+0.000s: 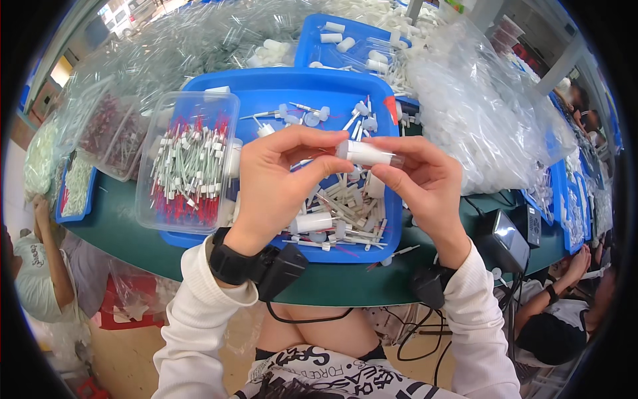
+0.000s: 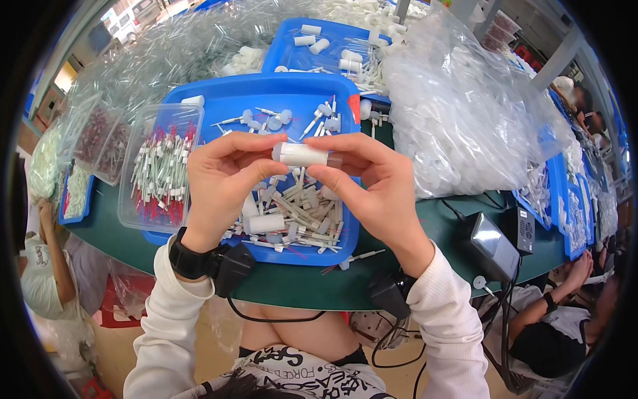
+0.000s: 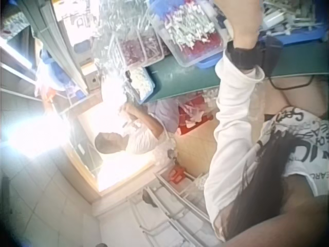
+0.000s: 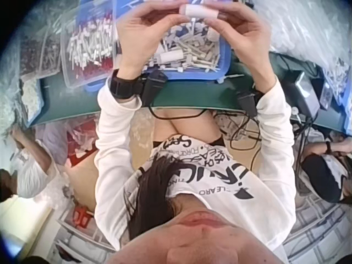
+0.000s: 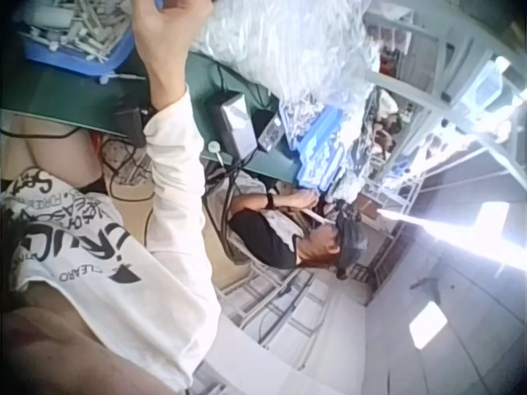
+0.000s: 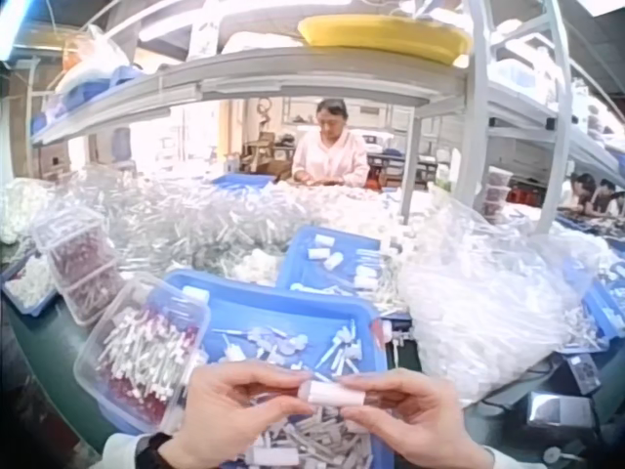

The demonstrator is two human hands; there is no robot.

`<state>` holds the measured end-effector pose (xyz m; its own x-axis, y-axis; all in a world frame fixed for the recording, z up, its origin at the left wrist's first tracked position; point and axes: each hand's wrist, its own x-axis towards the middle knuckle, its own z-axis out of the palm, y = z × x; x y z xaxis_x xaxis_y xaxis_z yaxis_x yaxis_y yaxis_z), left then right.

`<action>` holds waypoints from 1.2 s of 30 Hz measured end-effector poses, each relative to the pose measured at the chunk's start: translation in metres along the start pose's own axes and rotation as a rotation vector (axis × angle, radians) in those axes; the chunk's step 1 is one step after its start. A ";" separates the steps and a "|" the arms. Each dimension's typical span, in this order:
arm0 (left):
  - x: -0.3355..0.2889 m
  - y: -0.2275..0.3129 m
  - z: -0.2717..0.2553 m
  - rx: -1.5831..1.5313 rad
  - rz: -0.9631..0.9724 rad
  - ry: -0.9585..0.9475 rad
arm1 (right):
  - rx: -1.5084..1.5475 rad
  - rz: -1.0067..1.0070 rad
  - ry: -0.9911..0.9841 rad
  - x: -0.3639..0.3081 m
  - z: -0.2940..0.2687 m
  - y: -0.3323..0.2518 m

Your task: The person repeatedly picks up small white cylindrical plastic components and thin sticks with red tips from a blue tray. They insert the stick into the cylinder and then place the assembled unit back into the tray. The process is continuous and repetitive throughout the clip.

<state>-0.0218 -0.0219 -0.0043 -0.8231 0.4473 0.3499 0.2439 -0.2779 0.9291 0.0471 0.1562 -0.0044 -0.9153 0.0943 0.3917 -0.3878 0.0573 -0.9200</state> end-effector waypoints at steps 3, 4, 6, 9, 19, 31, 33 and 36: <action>-0.003 -0.008 -0.003 0.123 0.246 -0.049 | -0.035 -0.062 -0.034 -0.003 0.000 -0.001; -0.003 -0.007 -0.005 0.173 0.276 -0.063 | -0.043 -0.076 -0.045 -0.004 0.000 -0.002; -0.003 -0.006 -0.008 0.271 0.333 -0.094 | -0.062 -0.102 -0.064 -0.005 -0.001 -0.005; -0.003 -0.004 -0.005 0.308 0.340 -0.068 | -0.079 -0.060 -0.024 -0.005 0.001 -0.006; -0.004 -0.006 0.003 0.120 0.299 -0.039 | 0.063 0.045 0.022 -0.005 0.005 -0.009; -0.001 -0.003 0.000 0.037 0.253 -0.098 | -0.509 -0.488 0.048 -0.001 0.007 -0.007; 0.000 -0.004 0.004 -0.065 0.166 -0.051 | -0.617 -0.610 0.021 0.000 0.003 -0.007; -0.002 0.003 -0.001 0.020 0.047 -0.081 | -0.562 -0.582 0.033 0.003 0.005 -0.009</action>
<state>-0.0204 -0.0245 -0.0025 -0.7664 0.5018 0.4011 0.2921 -0.2840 0.9133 0.0469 0.1508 0.0049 -0.5766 -0.0759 0.8135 -0.6804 0.5959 -0.4266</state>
